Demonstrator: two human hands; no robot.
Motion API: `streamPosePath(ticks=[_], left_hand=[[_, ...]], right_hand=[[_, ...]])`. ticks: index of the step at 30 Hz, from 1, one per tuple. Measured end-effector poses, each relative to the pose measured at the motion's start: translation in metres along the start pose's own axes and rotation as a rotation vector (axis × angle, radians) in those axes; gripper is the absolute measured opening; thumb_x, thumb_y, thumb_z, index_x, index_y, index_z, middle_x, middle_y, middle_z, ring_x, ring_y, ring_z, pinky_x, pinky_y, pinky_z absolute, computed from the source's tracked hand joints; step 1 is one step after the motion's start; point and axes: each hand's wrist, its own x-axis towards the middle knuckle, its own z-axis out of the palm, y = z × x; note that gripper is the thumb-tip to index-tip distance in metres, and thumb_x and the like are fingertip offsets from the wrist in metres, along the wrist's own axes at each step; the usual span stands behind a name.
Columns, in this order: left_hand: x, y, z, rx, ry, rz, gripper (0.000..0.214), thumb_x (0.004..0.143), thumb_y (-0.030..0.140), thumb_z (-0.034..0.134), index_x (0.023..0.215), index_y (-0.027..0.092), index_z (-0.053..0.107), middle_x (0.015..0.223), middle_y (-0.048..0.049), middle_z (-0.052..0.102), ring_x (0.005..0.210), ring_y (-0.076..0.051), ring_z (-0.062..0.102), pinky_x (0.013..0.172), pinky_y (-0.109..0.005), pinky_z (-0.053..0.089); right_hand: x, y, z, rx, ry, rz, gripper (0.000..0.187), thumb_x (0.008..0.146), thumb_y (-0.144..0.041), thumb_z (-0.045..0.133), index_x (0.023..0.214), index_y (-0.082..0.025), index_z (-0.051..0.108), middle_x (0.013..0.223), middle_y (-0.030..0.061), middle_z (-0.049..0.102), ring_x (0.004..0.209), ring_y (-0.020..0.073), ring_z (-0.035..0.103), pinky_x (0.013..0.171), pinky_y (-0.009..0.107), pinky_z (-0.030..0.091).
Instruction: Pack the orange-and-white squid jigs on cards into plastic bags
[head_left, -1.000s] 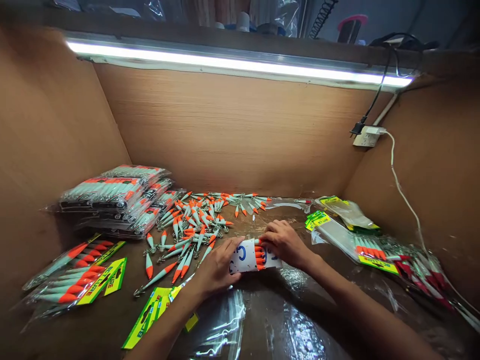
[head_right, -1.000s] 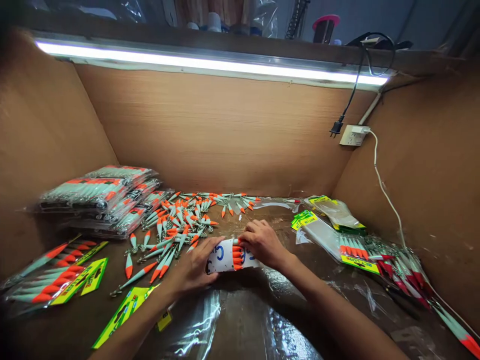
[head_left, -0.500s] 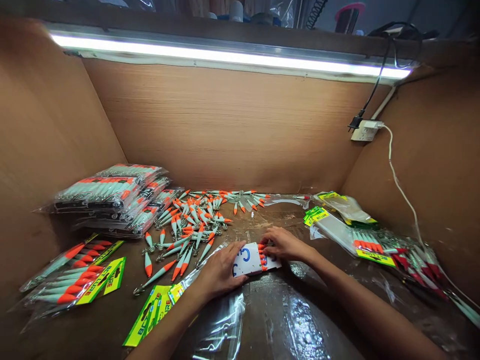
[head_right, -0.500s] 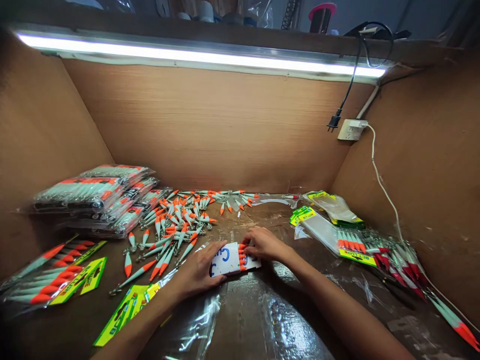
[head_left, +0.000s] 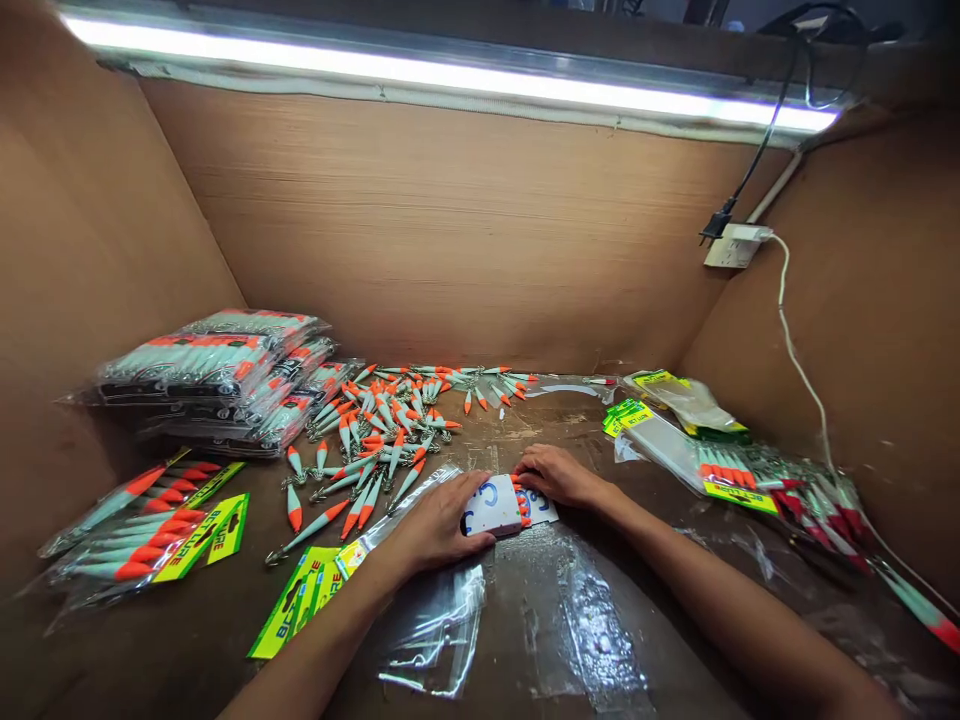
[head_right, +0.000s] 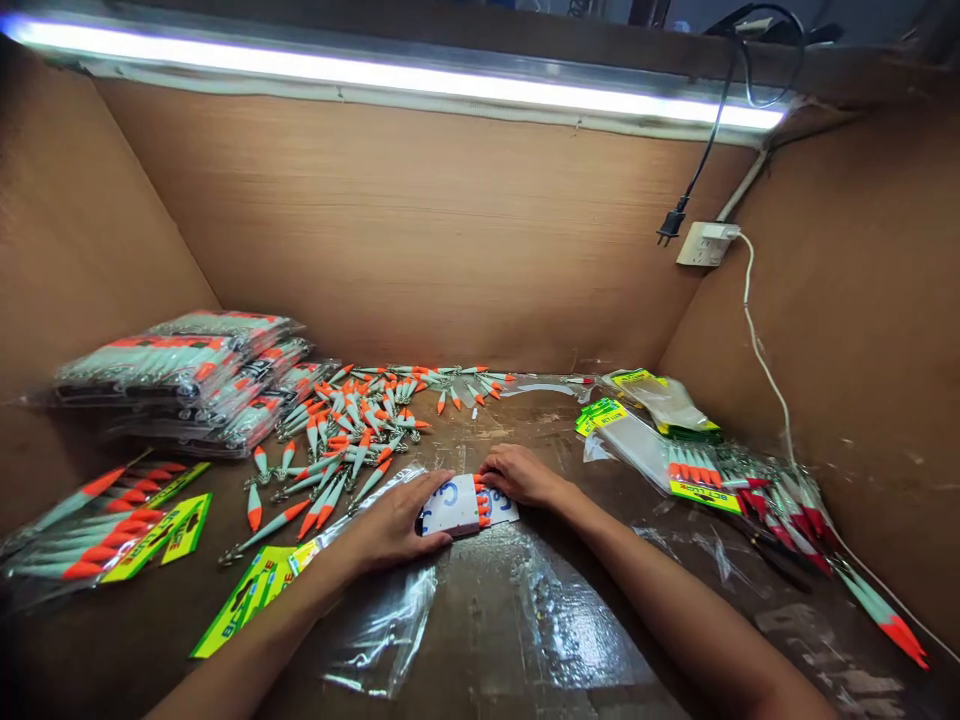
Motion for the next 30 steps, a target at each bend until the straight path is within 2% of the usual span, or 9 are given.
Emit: streamPosePath(ticks=[5,12,16,21,23,25,26,28,30], left_hand=[[0.0,0.001,-0.001,0.012,-0.008,-0.002,0.08,0.078,0.047,0.072,0.147,0.028,0.036,0.146,-0.0056,0.046,0.13,-0.026,0.049,0.112,-0.039,0.039],[-0.002,-0.002,0.002,0.044,-0.007,0.01,0.081,0.08,0.052,0.07,0.15,0.029,0.036,0.148,-0.0073,0.044,0.132,-0.028,0.047,0.112,-0.041,0.037],[-0.006,-0.002,0.006,0.119,-0.014,0.017,0.084,0.082,0.058,0.067,0.153,0.031,0.03,0.152,-0.009,0.037,0.136,-0.031,0.041,0.113,-0.045,0.034],[-0.003,0.005,0.003,0.164,0.197,-0.008,0.08,0.086,0.057,0.063,0.152,0.025,0.031,0.13,-0.0128,0.052,0.118,-0.029,0.053,0.104,-0.044,0.043],[0.0,0.01,0.002,0.135,0.345,-0.021,0.08,0.088,0.054,0.063,0.152,0.023,0.028,0.127,-0.0126,0.052,0.116,-0.028,0.053,0.103,-0.044,0.043],[0.001,0.018,0.006,0.087,0.468,-0.044,0.08,0.088,0.051,0.064,0.153,0.024,0.025,0.129,-0.0123,0.05,0.118,-0.028,0.051,0.103,-0.045,0.042],[0.001,0.024,0.008,0.061,0.505,-0.049,0.08,0.088,0.049,0.065,0.153,0.024,0.025,0.131,-0.0121,0.05,0.119,-0.029,0.051,0.104,-0.045,0.042],[0.0,0.035,0.014,0.012,0.498,-0.022,0.085,0.085,0.047,0.068,0.153,0.026,0.023,0.133,-0.0119,0.049,0.121,-0.029,0.05,0.105,-0.045,0.041],[-0.004,0.042,0.015,-0.026,0.383,0.059,0.102,0.076,0.051,0.076,0.155,0.025,0.017,0.138,-0.0131,0.046,0.125,-0.03,0.049,0.106,-0.042,0.042]], right_hand=[[0.002,0.0,0.004,-0.046,0.064,-0.015,0.02,0.092,-0.03,0.061,0.101,-0.014,0.069,0.1,0.0057,0.058,0.095,0.006,0.048,0.087,0.014,0.034],[0.001,-0.003,0.005,-0.008,0.026,-0.023,0.024,0.096,-0.033,0.054,0.109,-0.022,0.072,0.101,0.0045,0.059,0.095,0.0047,0.051,0.089,0.013,0.037],[0.0,-0.003,-0.013,0.067,0.103,0.141,0.036,0.093,-0.037,0.057,0.122,-0.017,0.066,0.111,0.0069,0.059,0.101,0.0066,0.054,0.09,0.013,0.04],[-0.02,-0.019,-0.037,0.191,0.162,0.394,0.069,0.099,-0.059,0.032,0.084,-0.003,0.069,0.074,0.0099,0.06,0.061,0.0042,0.048,0.061,0.012,0.035],[-0.033,-0.039,-0.031,0.272,0.135,0.437,0.08,0.097,-0.068,0.022,0.085,-0.003,0.068,0.074,0.0104,0.06,0.057,0.0042,0.049,0.056,0.012,0.035],[-0.044,-0.065,-0.011,0.416,0.121,0.436,0.081,0.097,-0.071,0.017,0.106,-0.006,0.065,0.09,0.0116,0.064,0.065,0.0061,0.056,0.061,0.014,0.043],[-0.047,-0.077,0.002,0.676,0.14,0.414,0.075,0.094,-0.073,0.028,0.119,-0.01,0.06,0.105,0.0126,0.063,0.076,0.0087,0.06,0.067,0.016,0.048],[-0.048,-0.095,0.029,1.084,0.176,0.329,0.071,0.087,-0.072,0.048,0.132,-0.017,0.049,0.12,0.0125,0.058,0.095,0.0142,0.063,0.078,0.021,0.052],[-0.046,-0.1,0.048,1.291,0.309,0.328,0.073,0.078,-0.066,0.061,0.13,-0.017,0.047,0.122,0.0132,0.056,0.098,0.0168,0.062,0.08,0.024,0.052]])
